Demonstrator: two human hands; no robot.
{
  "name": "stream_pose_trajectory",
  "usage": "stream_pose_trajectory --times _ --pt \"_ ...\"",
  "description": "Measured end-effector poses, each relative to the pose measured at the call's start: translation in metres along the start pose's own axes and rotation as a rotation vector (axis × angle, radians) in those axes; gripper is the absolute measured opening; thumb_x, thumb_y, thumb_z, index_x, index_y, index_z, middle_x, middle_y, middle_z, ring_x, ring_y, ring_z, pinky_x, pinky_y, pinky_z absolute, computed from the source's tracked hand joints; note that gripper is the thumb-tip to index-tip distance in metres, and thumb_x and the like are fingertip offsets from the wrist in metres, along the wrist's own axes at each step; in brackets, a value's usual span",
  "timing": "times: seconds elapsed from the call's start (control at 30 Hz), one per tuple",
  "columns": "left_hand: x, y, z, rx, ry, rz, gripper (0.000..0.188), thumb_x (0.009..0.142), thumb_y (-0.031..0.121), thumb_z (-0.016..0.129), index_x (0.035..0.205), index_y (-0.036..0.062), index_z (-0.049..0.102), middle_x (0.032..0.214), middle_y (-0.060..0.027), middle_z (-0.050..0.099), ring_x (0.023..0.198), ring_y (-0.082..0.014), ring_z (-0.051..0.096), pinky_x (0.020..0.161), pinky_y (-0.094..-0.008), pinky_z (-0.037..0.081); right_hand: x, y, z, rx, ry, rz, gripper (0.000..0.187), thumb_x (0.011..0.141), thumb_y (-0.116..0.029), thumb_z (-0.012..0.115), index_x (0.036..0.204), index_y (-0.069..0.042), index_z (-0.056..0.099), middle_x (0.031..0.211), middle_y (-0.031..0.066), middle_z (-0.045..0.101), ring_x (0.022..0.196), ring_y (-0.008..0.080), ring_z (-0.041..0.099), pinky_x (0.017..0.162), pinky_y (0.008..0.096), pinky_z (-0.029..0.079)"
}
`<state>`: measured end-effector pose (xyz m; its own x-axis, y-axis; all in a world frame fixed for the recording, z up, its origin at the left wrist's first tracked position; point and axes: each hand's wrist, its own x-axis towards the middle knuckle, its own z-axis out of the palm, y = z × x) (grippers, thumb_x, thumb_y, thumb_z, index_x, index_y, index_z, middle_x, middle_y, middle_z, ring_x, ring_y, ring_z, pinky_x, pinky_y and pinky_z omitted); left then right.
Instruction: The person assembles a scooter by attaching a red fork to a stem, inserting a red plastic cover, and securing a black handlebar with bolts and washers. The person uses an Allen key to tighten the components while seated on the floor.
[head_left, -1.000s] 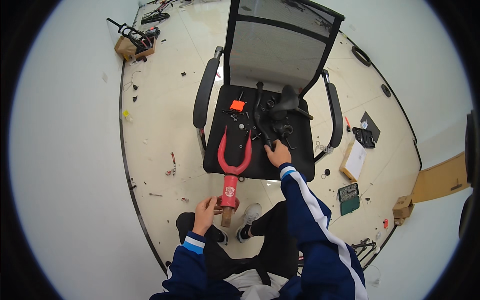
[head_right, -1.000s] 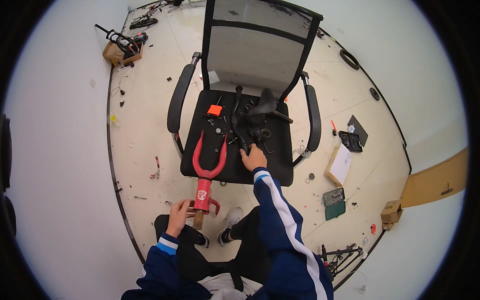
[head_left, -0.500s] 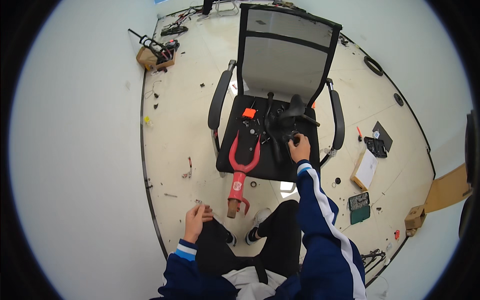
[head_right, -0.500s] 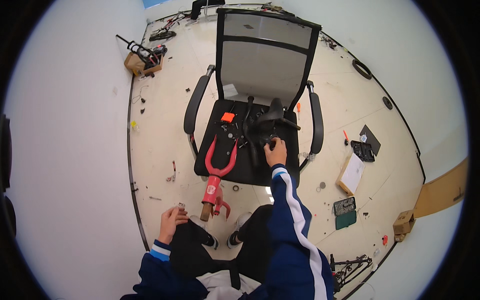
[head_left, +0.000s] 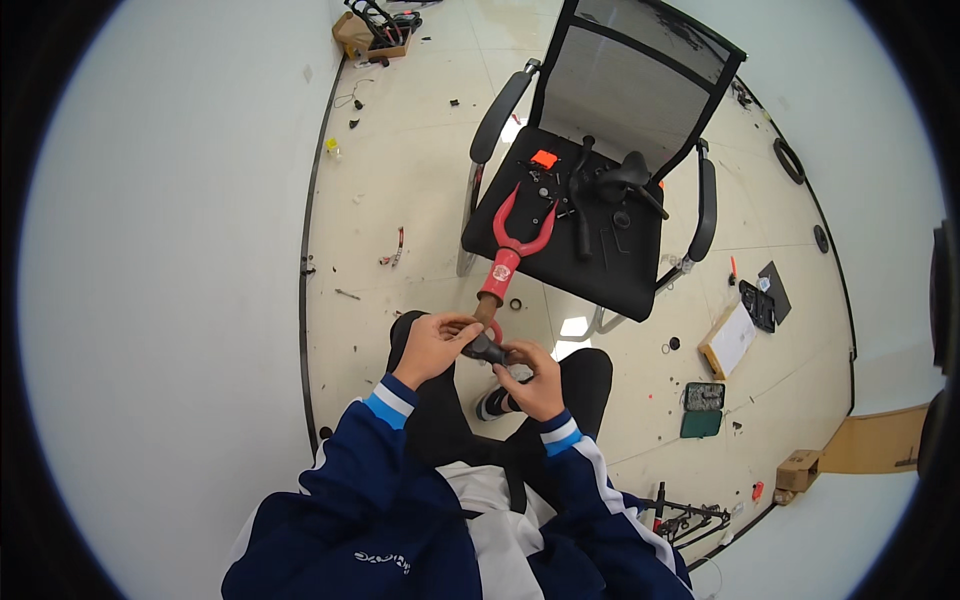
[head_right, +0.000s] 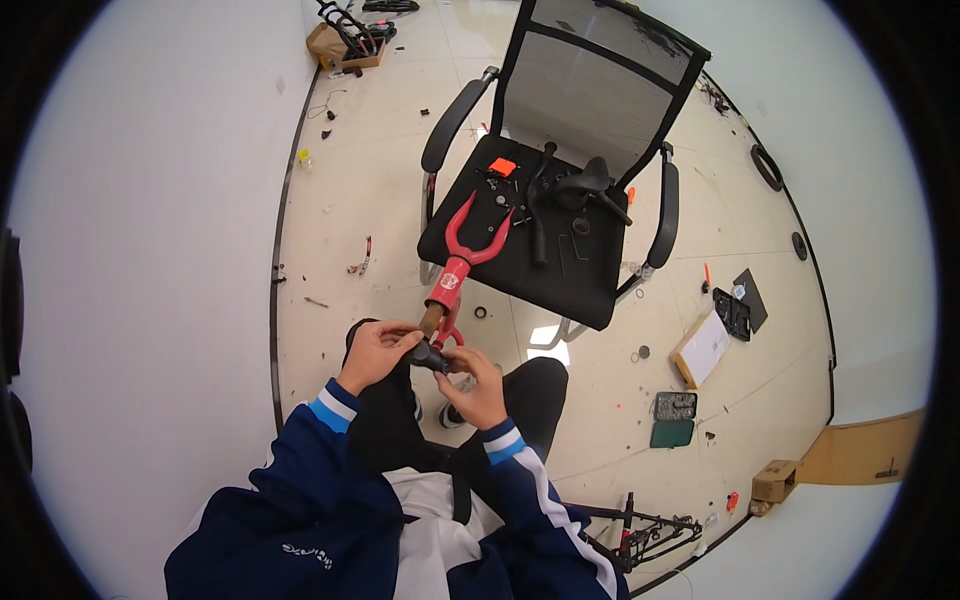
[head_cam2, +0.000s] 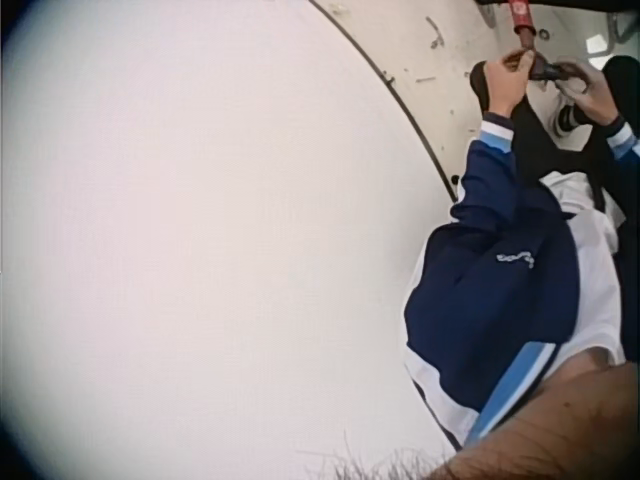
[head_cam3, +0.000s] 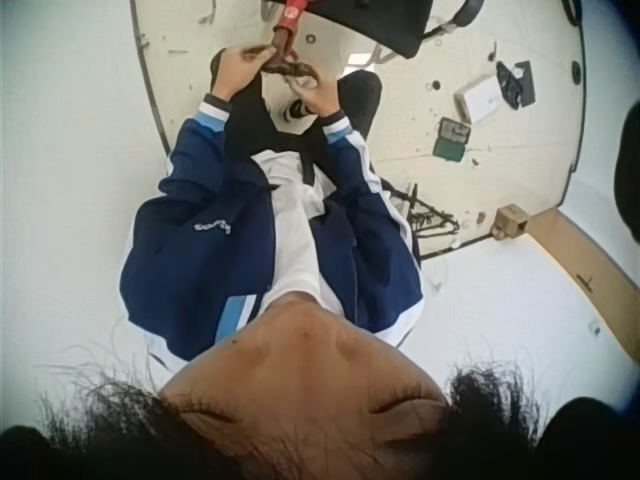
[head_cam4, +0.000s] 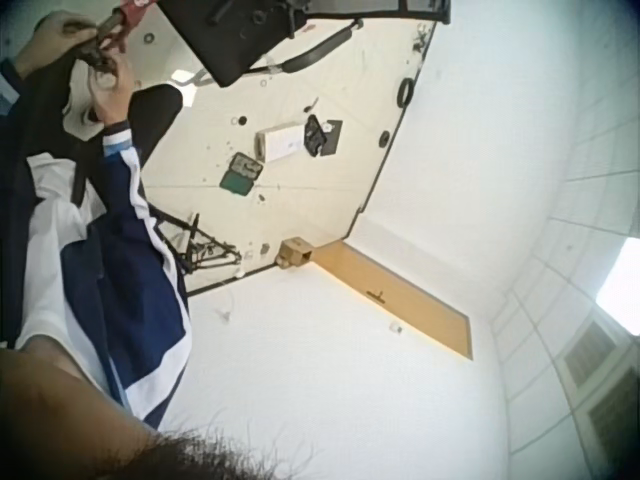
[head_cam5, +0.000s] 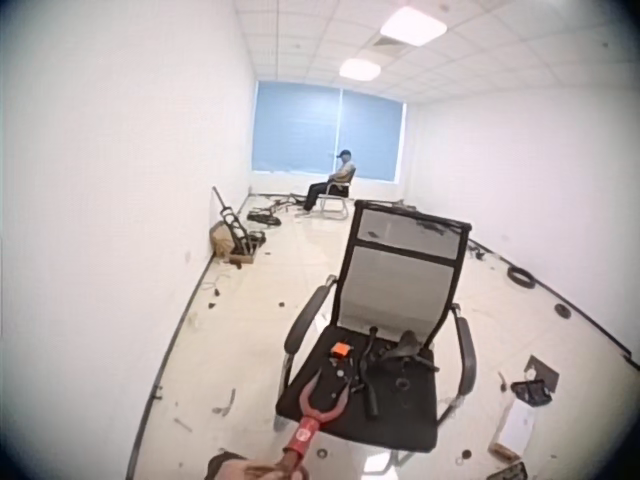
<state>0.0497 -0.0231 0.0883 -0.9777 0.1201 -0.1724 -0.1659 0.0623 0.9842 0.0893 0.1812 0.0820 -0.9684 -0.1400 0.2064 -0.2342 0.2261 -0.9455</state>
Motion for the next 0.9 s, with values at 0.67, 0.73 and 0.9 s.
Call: stream_pose_trajectory --times 0.67,0.73,0.9 --pt "-0.006 -0.015 -0.005 0.210 -0.012 0.183 0.030 0.088 0.008 0.068 0.116 -0.0019 0.065 0.094 -0.0160 0.064 0.077 -0.0211 0.066 0.069 -0.0293 0.055 -0.013 0.046 0.032 0.066 0.079 0.240 0.036 0.081 -0.007 0.077 0.113 0.002 0.062 0.096 0.0115 0.072 0.088 0.0169 0.071 0.079 0.0276 0.053" --pt "-0.007 -0.020 -0.005 0.193 -0.007 0.200 0.030 0.088 0.008 0.067 0.117 -0.0018 0.065 0.095 -0.0162 0.063 0.078 -0.0220 0.066 0.069 -0.0296 0.055 -0.011 0.044 0.033 0.013 0.082 0.224 0.036 0.081 -0.008 0.077 0.112 0.002 0.063 0.094 0.0114 0.072 0.088 0.0169 0.071 0.080 0.0283 0.053" --pt "-0.008 -0.021 -0.003 0.161 0.008 0.198 0.031 0.087 0.009 0.069 0.116 -0.0027 0.065 0.096 -0.0172 0.063 0.077 -0.0242 0.066 0.071 -0.0296 0.055 -0.006 0.047 0.034 -0.011 0.105 0.225 0.035 0.081 -0.009 0.078 0.112 0.001 0.063 0.092 0.0109 0.073 0.086 0.0168 0.072 0.079 0.0290 0.053"
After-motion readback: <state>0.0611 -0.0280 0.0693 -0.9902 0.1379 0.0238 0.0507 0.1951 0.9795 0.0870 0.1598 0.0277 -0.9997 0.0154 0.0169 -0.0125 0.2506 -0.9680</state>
